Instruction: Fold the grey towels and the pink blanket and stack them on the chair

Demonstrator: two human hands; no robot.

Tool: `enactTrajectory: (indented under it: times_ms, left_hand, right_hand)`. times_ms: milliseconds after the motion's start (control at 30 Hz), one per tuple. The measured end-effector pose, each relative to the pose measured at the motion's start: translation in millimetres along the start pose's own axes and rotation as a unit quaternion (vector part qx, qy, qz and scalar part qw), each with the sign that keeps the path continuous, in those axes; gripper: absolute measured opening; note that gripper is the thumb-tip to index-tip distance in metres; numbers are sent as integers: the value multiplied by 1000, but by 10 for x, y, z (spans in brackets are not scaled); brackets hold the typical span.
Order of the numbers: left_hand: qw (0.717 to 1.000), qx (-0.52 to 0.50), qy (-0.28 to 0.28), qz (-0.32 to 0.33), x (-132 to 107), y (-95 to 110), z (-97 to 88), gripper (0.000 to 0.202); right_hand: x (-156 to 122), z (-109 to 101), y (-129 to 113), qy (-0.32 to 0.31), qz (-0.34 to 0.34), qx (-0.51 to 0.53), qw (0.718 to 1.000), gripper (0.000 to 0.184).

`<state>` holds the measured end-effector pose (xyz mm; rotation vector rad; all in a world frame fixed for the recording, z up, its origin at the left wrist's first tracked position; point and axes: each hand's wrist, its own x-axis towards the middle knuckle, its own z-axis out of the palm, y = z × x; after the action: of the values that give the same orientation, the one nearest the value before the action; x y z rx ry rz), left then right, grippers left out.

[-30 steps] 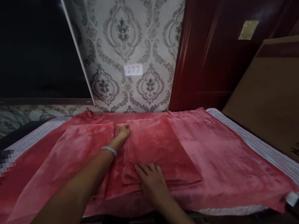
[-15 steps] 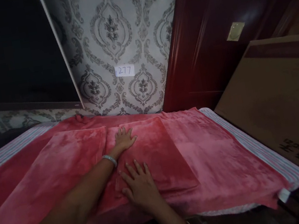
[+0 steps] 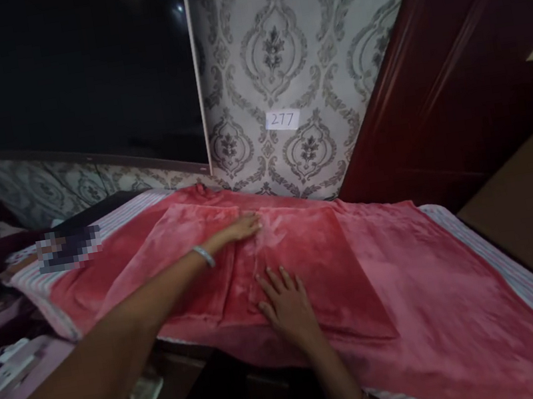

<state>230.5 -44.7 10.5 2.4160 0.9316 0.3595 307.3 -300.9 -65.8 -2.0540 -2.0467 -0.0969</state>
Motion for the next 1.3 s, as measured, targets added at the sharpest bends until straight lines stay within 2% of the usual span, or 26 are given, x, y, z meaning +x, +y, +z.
enactTrajectory:
  times_ms: [67, 133, 200, 267, 367, 467, 733, 933, 1100, 1233, 1300]
  left_hand:
    - [1000, 25, 6, -5, -259, -205, -166, 58]
    - [998, 58, 16, -14, -501, -389, -251, 63]
    - [993, 109, 36, -29, -678, -514, -229, 65]
    - [983, 169, 48, -52, -771, -575, -120, 66]
    - [969, 229, 40, -78, -794, -591, 68, 66]
    - [963, 256, 38, -80, -766, -590, 140, 67]
    - [959, 271, 37, -77, -758, -605, 109, 68]
    - [958, 272, 32, -79, -762, -584, 97, 68]
    - [959, 271, 33, -81, -767, -568, 93, 67]
    - [957, 275, 46, -75, -774, -603, 111, 66]
    - [958, 271, 43, -81, -762, -630, 97, 65]
  right_hand:
    - [-4, -3, 7, 3, -2, 1, 1000, 55]
    - [-5, 6, 16, 7, -4, 3, 1000, 54]
    - [-3, 16, 20, 10, -1, 2, 1000, 53]
    - [-2, 12, 11, 7, 6, -2, 1000, 52]
    - [-2, -20, -22, -10, 17, -6, 1000, 53]
    - [-9, -58, -57, -17, 24, -6, 1000, 57]
    - [-26, -134, -67, -21, 9, 15, 1000, 70]
    - [-18, -69, -155, -2, 9, 6, 1000, 63]
    - [30, -65, -125, -13, -9, 0, 1000, 69]
    - [59, -128, -89, 18, -6, 30, 999, 76]
    - [50, -92, -99, 38, -9, 38, 999, 79]
